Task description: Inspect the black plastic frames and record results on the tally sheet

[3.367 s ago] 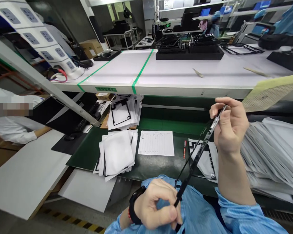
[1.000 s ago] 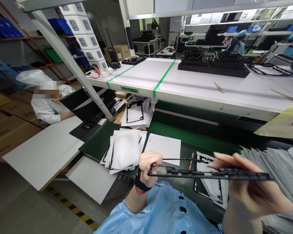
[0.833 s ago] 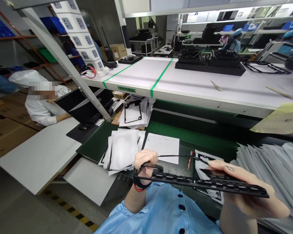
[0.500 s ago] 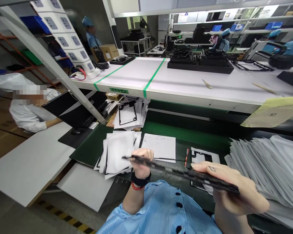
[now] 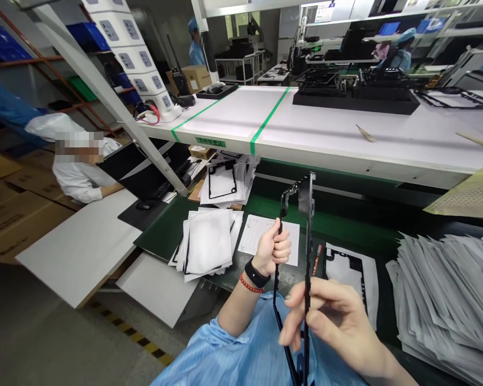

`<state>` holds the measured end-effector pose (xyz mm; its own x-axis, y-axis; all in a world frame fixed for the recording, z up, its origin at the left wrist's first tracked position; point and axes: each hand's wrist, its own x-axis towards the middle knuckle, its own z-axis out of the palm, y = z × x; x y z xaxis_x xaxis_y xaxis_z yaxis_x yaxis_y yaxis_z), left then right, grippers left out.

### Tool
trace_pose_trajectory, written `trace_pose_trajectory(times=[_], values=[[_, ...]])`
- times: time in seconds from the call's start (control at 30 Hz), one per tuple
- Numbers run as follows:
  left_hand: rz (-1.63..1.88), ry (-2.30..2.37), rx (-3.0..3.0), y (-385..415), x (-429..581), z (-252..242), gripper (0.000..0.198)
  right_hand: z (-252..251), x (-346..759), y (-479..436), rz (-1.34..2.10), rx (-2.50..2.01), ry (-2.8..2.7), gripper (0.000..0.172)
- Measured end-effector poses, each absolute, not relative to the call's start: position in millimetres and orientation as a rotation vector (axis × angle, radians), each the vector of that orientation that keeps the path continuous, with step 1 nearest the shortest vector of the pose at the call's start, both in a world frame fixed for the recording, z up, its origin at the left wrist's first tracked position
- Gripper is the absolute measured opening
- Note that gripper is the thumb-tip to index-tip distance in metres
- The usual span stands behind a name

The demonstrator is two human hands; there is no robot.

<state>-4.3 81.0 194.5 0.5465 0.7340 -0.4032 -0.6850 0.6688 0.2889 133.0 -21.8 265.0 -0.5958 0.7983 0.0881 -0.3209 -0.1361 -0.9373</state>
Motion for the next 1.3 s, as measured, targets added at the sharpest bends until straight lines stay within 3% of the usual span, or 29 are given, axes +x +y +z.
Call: trace_pose_trajectory(times=[0.13,0.33,0.5,0.77,0.87,0.97,1.07,1.3], values=[[0.760,0.545,-0.037,80,-4,205,0.055,271,137,-13,1.827,-0.610,-1.144,0.040],[0.866,0.523,-0.203,71,-29,223,0.042,275,173,28,1.718,-0.608,-0.364,0.047],[1.028,0.537,-0.250,61,-45,231,0.051,257,186,37,1.833,-0.460,-0.050,0.041],[1.231,0.600,-0.199,46,-37,252,0.053,244,185,46,1.949,-0.448,-0.057,0.020],[1.341,0.589,-0.084,38,-25,262,0.041,239,178,57,1.974,-0.499,-0.097,0.012],[1.497,0.537,0.202,29,-14,268,0.016,236,170,61,1.971,-0.552,-0.128,0.017],[1.553,0.505,0.401,22,-8,272,0.031,234,166,61,1.943,-0.606,-0.176,0.023],[1.565,0.520,0.481,17,-4,271,0.034,214,167,61,1.888,-0.749,-0.345,0.014]])
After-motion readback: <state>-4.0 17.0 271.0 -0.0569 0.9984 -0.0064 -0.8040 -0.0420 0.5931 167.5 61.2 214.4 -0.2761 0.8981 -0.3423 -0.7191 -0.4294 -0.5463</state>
